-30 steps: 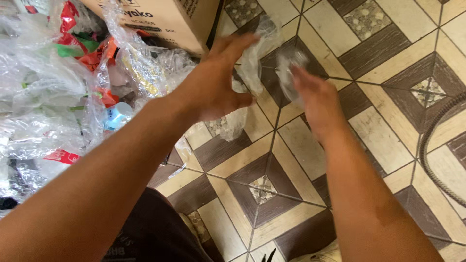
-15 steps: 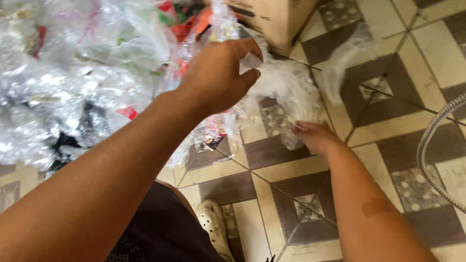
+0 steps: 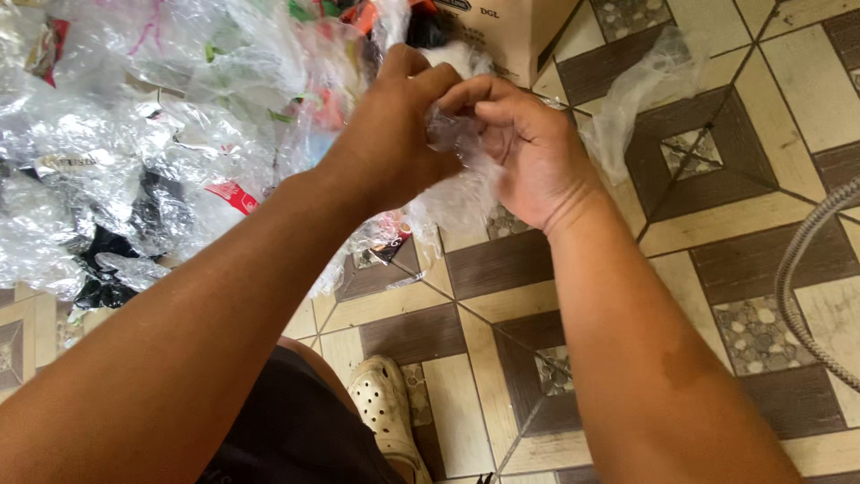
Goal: The person sorts through a pile of waste on a tiled floor, picking up various items including plastic bags, bubble wrap, and food packaging. They separate the items by hand and place them into a large white sack, occasionally adjusting the contents within the bag.
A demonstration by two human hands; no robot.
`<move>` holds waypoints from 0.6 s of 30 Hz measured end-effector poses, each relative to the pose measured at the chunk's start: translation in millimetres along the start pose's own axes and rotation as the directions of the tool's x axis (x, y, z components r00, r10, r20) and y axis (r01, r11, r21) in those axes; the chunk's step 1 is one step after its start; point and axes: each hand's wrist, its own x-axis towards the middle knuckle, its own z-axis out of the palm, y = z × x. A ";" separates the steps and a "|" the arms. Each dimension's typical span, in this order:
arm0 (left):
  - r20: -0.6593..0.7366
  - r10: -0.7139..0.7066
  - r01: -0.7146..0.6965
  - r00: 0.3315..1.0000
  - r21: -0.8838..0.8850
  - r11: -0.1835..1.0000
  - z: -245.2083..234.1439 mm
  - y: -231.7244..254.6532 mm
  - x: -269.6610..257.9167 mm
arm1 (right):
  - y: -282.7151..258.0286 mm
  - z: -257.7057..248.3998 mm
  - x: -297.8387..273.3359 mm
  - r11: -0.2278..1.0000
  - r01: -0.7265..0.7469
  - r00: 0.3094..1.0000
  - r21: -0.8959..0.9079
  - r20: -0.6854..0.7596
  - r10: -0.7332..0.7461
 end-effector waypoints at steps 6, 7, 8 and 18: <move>-0.120 0.020 -0.005 0.993 0.123 0.992 -9.6 -16.3 -10.2 | 23.8 -104.8 -5.5 0.370 -0.510 0.770 -0.777 -0.604 -0.206; -0.147 0.017 0.002 0.989 0.132 0.991 -13.6 -18.4 -12.8 | 28.7 -134.3 -14.7 -0.032 -0.516 0.824 -0.856 -0.485 -0.292; -0.173 0.009 0.016 0.985 0.143 0.990 -18.2 -20.4 -16.4 | 32.2 -162.8 -23.3 -0.212 -0.466 0.874 -0.859 -0.409 -0.264; -0.320 0.019 0.042 0.947 0.182 0.982 -67.8 -31.2 -39.8 | 70.0 -195.5 -34.6 -0.525 -0.471 0.743 -0.709 -0.639 0.198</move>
